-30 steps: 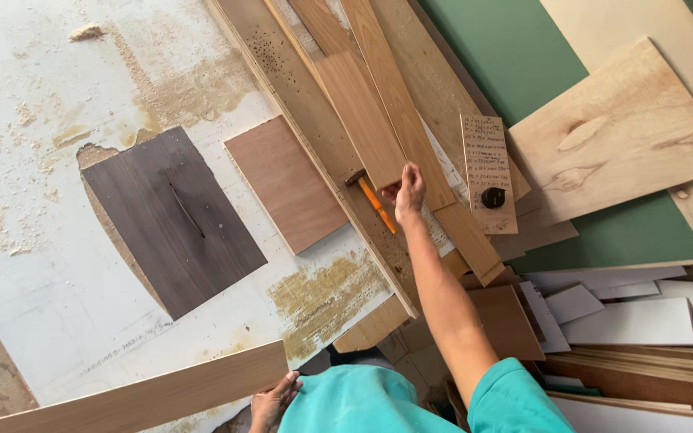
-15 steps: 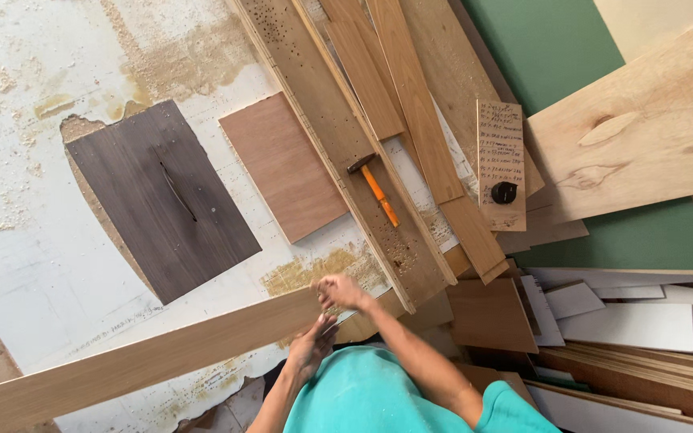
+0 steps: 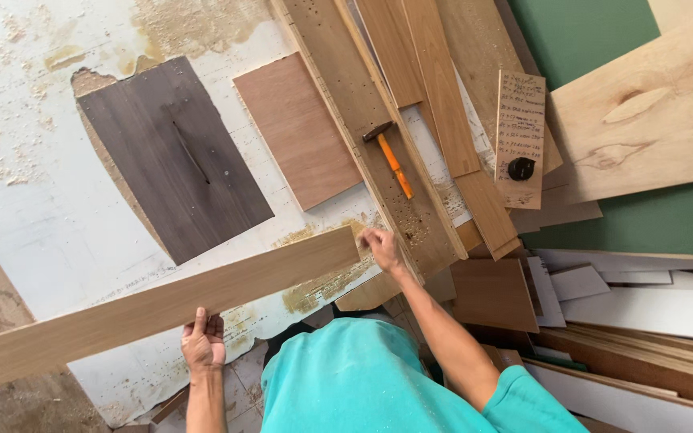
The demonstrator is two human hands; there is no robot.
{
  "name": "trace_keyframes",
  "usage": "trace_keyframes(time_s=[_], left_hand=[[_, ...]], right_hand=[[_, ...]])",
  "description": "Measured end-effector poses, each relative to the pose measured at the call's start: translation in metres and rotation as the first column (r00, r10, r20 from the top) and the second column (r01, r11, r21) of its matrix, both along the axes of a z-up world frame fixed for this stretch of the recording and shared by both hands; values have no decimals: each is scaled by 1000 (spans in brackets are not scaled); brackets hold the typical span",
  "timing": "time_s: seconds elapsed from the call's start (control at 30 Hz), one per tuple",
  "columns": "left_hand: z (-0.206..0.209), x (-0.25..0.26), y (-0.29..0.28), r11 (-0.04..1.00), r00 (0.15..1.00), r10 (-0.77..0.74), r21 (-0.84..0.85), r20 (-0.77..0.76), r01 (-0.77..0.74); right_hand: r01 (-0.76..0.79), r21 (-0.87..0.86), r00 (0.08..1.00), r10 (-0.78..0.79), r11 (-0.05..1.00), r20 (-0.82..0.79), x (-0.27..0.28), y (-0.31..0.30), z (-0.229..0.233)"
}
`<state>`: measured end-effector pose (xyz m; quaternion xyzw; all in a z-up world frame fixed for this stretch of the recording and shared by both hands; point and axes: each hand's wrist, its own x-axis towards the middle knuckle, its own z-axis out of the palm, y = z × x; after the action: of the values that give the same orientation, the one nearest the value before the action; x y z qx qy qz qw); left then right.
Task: The person measures a wooden plank with a tape measure, cuts it using a saw that is not clearly visible in action, and then fits multiple smaller wooden pieces against a larger board on a workbench.
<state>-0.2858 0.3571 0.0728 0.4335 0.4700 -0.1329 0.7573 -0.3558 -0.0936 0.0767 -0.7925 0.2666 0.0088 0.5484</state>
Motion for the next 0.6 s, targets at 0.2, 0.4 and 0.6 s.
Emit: trace_keyframes(time_s=[0.2,0.4,0.6], left_hand=[[30,-2,19,999,995,-39,-34,95,42],[22,-4,34,999,988,-17,37,157,11],[7,-3,33,997,989,-78,30,128,75]], right_hand=[[-288,-615,936,353,734,-17,128,0,0],[-567,-694,821,373,444,-432,130,5,-74],[-449,-522,889,307,725,-339,5,43,2]])
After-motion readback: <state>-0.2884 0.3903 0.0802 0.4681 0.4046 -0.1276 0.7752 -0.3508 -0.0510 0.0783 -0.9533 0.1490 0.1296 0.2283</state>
